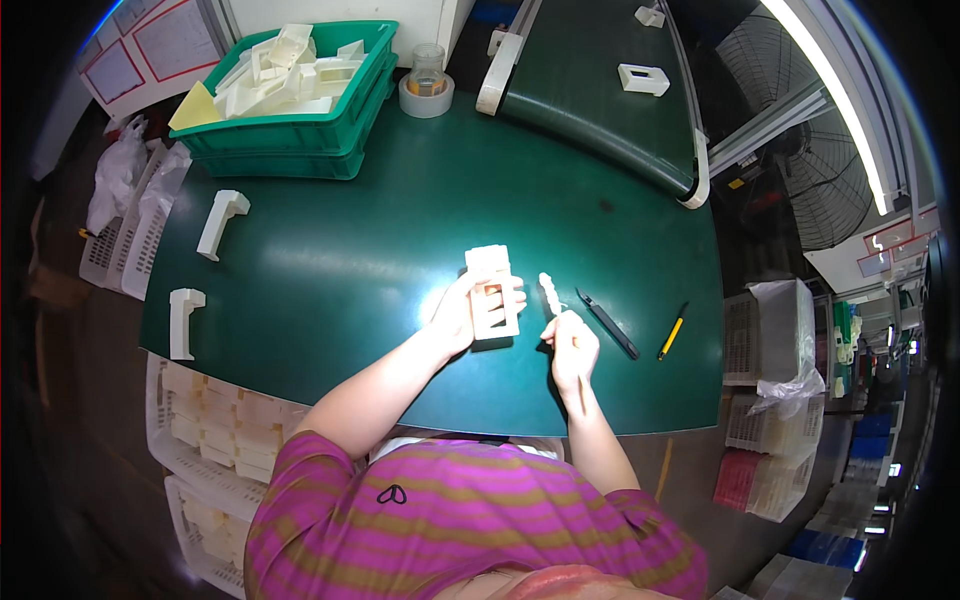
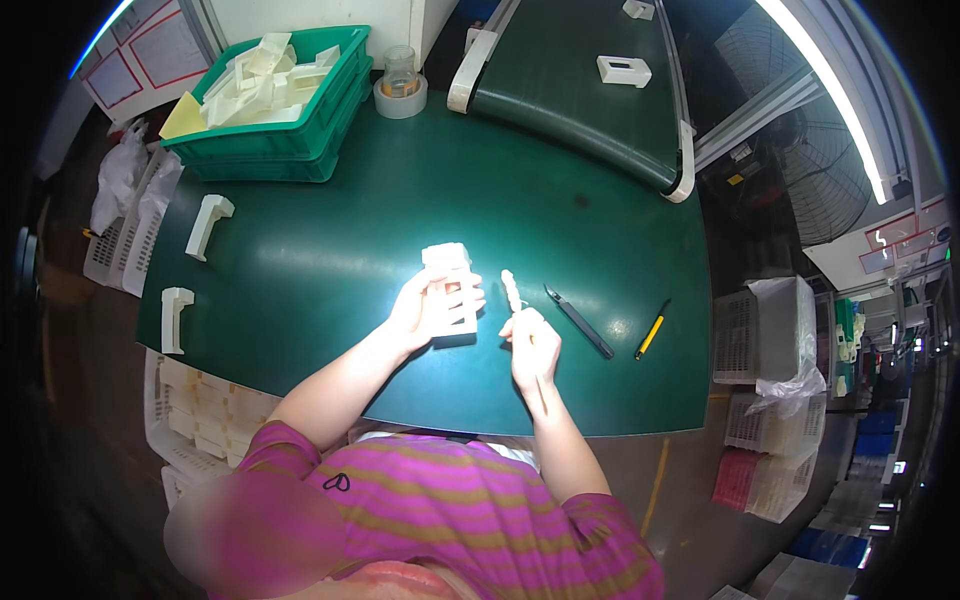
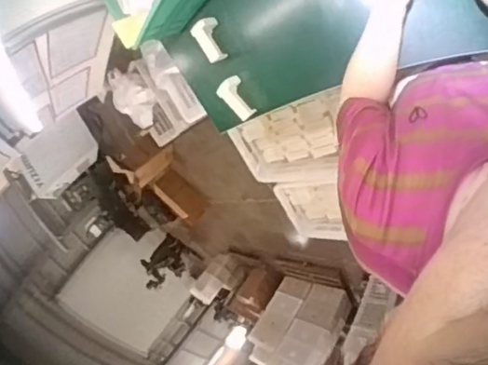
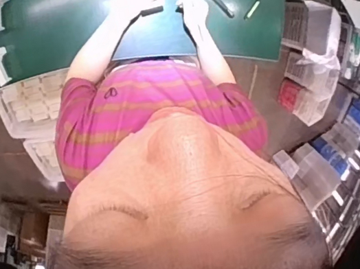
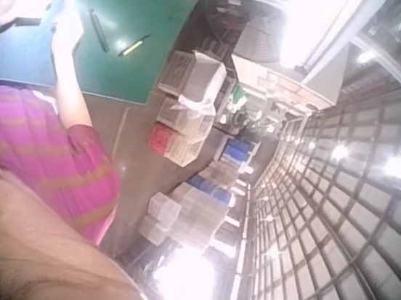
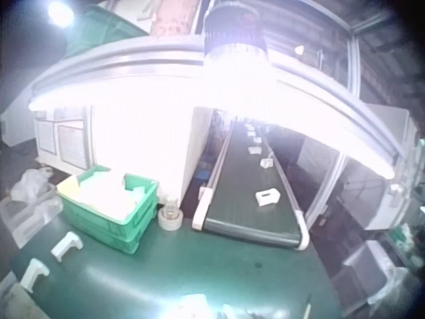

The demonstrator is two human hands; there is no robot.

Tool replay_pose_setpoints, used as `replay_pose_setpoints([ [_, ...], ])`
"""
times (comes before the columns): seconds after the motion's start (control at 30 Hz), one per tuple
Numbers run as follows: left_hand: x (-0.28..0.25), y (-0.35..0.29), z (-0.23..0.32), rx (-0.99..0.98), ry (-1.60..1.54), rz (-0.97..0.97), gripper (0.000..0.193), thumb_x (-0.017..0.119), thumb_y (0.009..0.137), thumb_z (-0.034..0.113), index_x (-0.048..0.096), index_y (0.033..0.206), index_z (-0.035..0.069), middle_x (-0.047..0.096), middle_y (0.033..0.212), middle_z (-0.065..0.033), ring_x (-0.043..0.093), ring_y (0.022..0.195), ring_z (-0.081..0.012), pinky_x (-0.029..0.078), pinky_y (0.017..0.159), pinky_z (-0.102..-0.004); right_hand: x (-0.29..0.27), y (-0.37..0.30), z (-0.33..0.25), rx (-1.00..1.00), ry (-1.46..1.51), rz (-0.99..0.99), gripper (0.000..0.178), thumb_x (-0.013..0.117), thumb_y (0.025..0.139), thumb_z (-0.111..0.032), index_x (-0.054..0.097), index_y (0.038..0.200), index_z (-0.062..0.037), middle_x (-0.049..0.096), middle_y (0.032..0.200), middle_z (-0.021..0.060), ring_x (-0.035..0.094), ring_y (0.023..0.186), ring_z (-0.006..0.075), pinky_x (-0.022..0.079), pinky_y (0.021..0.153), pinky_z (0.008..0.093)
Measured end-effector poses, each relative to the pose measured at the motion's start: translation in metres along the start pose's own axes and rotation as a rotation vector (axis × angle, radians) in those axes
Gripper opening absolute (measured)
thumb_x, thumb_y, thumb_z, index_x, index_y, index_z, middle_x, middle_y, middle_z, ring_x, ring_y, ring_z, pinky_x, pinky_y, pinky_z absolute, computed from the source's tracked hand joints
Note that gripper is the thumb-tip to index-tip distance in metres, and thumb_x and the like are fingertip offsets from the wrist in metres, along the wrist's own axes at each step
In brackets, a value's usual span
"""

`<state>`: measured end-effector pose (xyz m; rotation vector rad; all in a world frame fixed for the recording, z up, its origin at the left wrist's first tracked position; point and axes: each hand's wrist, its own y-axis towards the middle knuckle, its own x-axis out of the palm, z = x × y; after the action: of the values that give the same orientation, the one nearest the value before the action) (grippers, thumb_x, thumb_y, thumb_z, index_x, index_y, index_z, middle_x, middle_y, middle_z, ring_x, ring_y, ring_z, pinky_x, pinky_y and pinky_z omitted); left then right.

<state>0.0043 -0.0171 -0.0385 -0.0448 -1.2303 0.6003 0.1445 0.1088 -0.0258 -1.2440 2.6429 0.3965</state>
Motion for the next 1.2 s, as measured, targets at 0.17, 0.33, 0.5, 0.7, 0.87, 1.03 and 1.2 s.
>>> replay_pose_setpoints([
  [0.17, -0.008, 0.004, -0.006, 0.03, 0.047, -0.079, 0.042, 0.051, 0.085, 0.029, 0.049, 0.116, 0.001, 0.057, 0.114, -0.0154, 0.057, 0.105, -0.0293, 0.045, 0.094, -0.0426, 0.009, 0.001, 0.011, -0.003, -0.083, -0.084, 0.023, 0.049, 0.088, -0.008, 0.058, 0.069, 0.0002, 0.057, 0.064, 0.0058, 0.057, 0.059, 0.0134, 0.045, 0.056, 0.027],
  [0.33, -0.006, 0.002, -0.003, 0.041, 0.019, -0.056, 0.043, 0.051, 0.085, 0.029, 0.049, 0.117, 0.001, 0.057, 0.113, -0.0161, 0.057, 0.104, -0.0287, 0.045, 0.094, -0.0424, 0.008, 0.003, 0.008, 0.116, 0.033, -0.088, 0.023, 0.05, 0.088, -0.009, 0.058, 0.069, -0.0002, 0.057, 0.064, 0.0056, 0.056, 0.059, 0.0124, 0.045, 0.056, 0.0264],
  [0.5, -0.011, 0.008, -0.003, -0.003, -0.011, -0.106, 0.043, 0.052, 0.085, 0.028, 0.047, 0.119, 0.002, 0.058, 0.111, -0.0149, 0.059, 0.101, -0.0274, 0.047, 0.092, -0.0413, 0.007, 0.004, 0.013, 0.068, -0.106, -0.121, 0.023, 0.053, 0.088, -0.014, 0.06, 0.069, -0.0026, 0.057, 0.063, 0.0059, 0.056, 0.057, 0.0134, 0.044, 0.055, 0.0269],
  [0.7, -0.009, 0.006, -0.003, 0.04, 0.034, -0.1, 0.044, 0.053, 0.085, 0.027, 0.046, 0.121, 0.003, 0.059, 0.11, -0.0138, 0.06, 0.1, -0.0264, 0.048, 0.091, -0.0403, 0.008, 0.005, 0.01, 0.082, -0.14, -0.143, 0.024, 0.053, 0.087, -0.018, 0.061, 0.07, -0.0036, 0.058, 0.064, 0.0065, 0.057, 0.058, 0.0156, 0.044, 0.057, 0.028],
  [0.87, -0.009, 0.006, -0.006, 0.038, 0.051, -0.075, 0.043, 0.054, 0.085, 0.027, 0.047, 0.12, 0.003, 0.058, 0.111, -0.0139, 0.06, 0.1, -0.0262, 0.048, 0.092, -0.0401, 0.007, 0.004, 0.005, 0.068, -0.149, -0.163, 0.022, 0.052, 0.088, -0.008, 0.059, 0.069, 0.0005, 0.055, 0.065, 0.0052, 0.052, 0.06, 0.0109, 0.042, 0.056, 0.0237],
  [1.03, -0.006, 0.004, -0.007, 0.041, 0.069, -0.139, 0.051, 0.051, 0.086, 0.034, 0.044, 0.123, -0.001, 0.056, 0.117, -0.0142, 0.056, 0.107, -0.0263, 0.046, 0.093, -0.0408, 0.007, 0.003, 0.015, 0.051, -0.152, -0.152, 0.021, 0.052, 0.087, -0.009, 0.059, 0.069, 0.0005, 0.055, 0.065, 0.0048, 0.052, 0.06, 0.0109, 0.042, 0.057, 0.024],
  [1.2, -0.001, 0.005, -0.008, 0.04, -0.034, -0.118, 0.051, 0.044, 0.089, 0.036, 0.041, 0.123, -0.002, 0.054, 0.118, -0.0146, 0.055, 0.108, -0.0267, 0.045, 0.093, -0.0409, 0.005, 0.005, 0.013, 0.065, -0.178, -0.153, 0.022, 0.053, 0.087, -0.014, 0.06, 0.07, -0.0015, 0.058, 0.065, 0.0066, 0.056, 0.06, 0.0151, 0.043, 0.058, 0.0271],
])
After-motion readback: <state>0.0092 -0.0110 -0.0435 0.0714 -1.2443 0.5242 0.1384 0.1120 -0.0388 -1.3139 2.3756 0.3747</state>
